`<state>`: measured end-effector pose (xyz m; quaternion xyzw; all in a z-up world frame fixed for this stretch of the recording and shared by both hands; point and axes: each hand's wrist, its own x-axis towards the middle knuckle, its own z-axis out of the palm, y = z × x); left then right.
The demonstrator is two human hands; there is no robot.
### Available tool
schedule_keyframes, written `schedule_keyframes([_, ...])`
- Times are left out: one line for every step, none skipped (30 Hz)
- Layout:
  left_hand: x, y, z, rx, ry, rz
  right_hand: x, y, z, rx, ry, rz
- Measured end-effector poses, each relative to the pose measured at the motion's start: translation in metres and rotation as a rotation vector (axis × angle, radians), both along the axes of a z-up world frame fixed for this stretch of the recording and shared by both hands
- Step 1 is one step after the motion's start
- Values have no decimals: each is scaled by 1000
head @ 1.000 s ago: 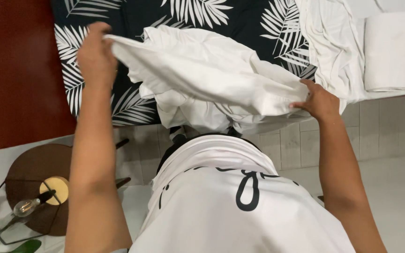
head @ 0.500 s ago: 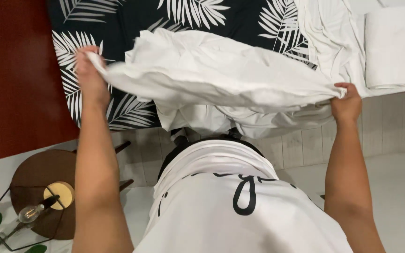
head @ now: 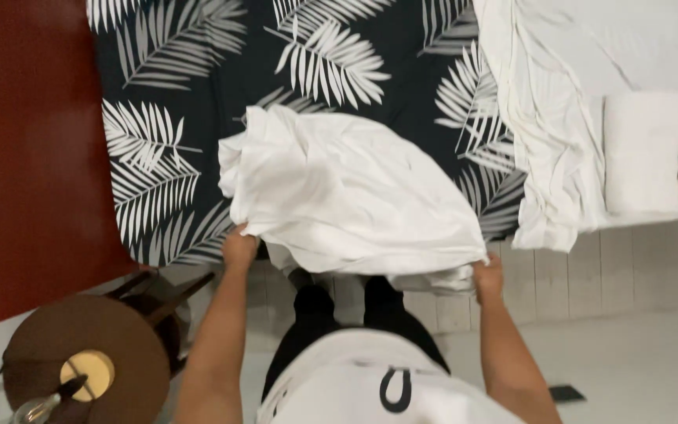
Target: The person folds a white duvet cover on a bed with a black and white leaf-patterned sheet. They align the edges, fold the fabric in half, and smooth out the material by hand.
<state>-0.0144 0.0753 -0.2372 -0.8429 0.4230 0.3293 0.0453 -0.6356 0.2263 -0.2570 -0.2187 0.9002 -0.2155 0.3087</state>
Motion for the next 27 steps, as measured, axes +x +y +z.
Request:
schedule_keyframes([-2, -5, -39, -134, 79, 70, 17, -20, 10, 93, 16, 12])
schedule_keyframes([-5, -10, -79, -268, 157, 139, 34, -38, 19, 187, 34, 23])
schedule_keyframes([-15, -19, -90, -277, 156, 145, 43, -58, 16, 178, 34, 30])
schedule_keyframes([-26, -29, -103, -304, 158, 208, 51, -76, 13, 165, -100, -4])
schedule_keyframes([-36, -31, -117, -321, 159, 268, 59, -87, 10, 162, -236, -40])
schedule_keyframes([-47, -38, -114, -321, 157, 272, 58, -95, -12, 163, -236, -36])
schedule_keyframes([-59, -45, -113, -211, 246, 471, 57, -103, -34, 208, -239, -2])
schedule_keyframes([-70, -51, -112, -97, 334, 669, 56, -111, -57, 253, -242, 33])
schedule_keyframes([-82, -57, -97, -97, 333, 674, 60, -111, -84, 255, -241, 37])
schedule_keyframes([-94, -63, -83, -48, 351, 805, 63, -111, -111, 214, -310, -33])
schedule_keyframes([-104, -67, -68, 0, 365, 937, 69, -109, -138, 174, -380, -104])
schedule_keyframes([-106, -64, -78, -1, 363, 943, 77, -116, -143, 177, -382, -99])
schedule_keyframes([-108, -59, -86, -47, 478, 952, 86, -122, -146, 233, -391, -82])
schedule_keyframes([-109, -54, -94, -96, 592, 960, 95, -127, -149, 289, -400, -66])
schedule_keyframes([-110, -54, -98, -97, 588, 966, 81, -114, -194, 292, -402, -60])
schedule_keyframes([-111, -54, -101, 71, 605, 925, 67, -101, -239, 274, -493, -24])
schedule_keyframes([-111, -56, -103, 235, 622, 875, 53, -89, -282, 248, -582, 12])
schedule_keyframes([-111, -55, -118, 230, 621, 878, 54, -110, -248, 247, -585, 16])
schedule_keyframes([-111, -56, -133, 238, 601, 921, 54, -132, -212, 368, -586, -211])
schedule_keyframes([-111, -57, -146, 245, 582, 963, 54, -154, -174, 485, -576, -440])
schedule_keyframes([-119, -81, -139, 236, 585, 959, 17, -177, -141, 476, -579, -438])
schedule_keyframes([-121, -94, -128, 120, 739, 966, 9, -206, -116, 231, -721, -460])
schedule_keyframes([-124, -92, -116, 3, 892, 969, 24, -236, -97, -17, -855, -474])
schedule_keyframes([-128, -122, -101, -117, 1045, 966, 5, -268, -80, -268, -983, -481])
schedule_keyframes([-129, -152, -81, -237, 1196, 953, -12, -298, -59, -525, -1105, -485])
schedule_keyframes([-130, -180, -58, -358, 1346, 933, -26, -332, -37, -786, -1221, -480])
schedule_keyframes([-136, -227, -29, -479, 1497, 908, -36, -375, 0, -795, -1222, -477])
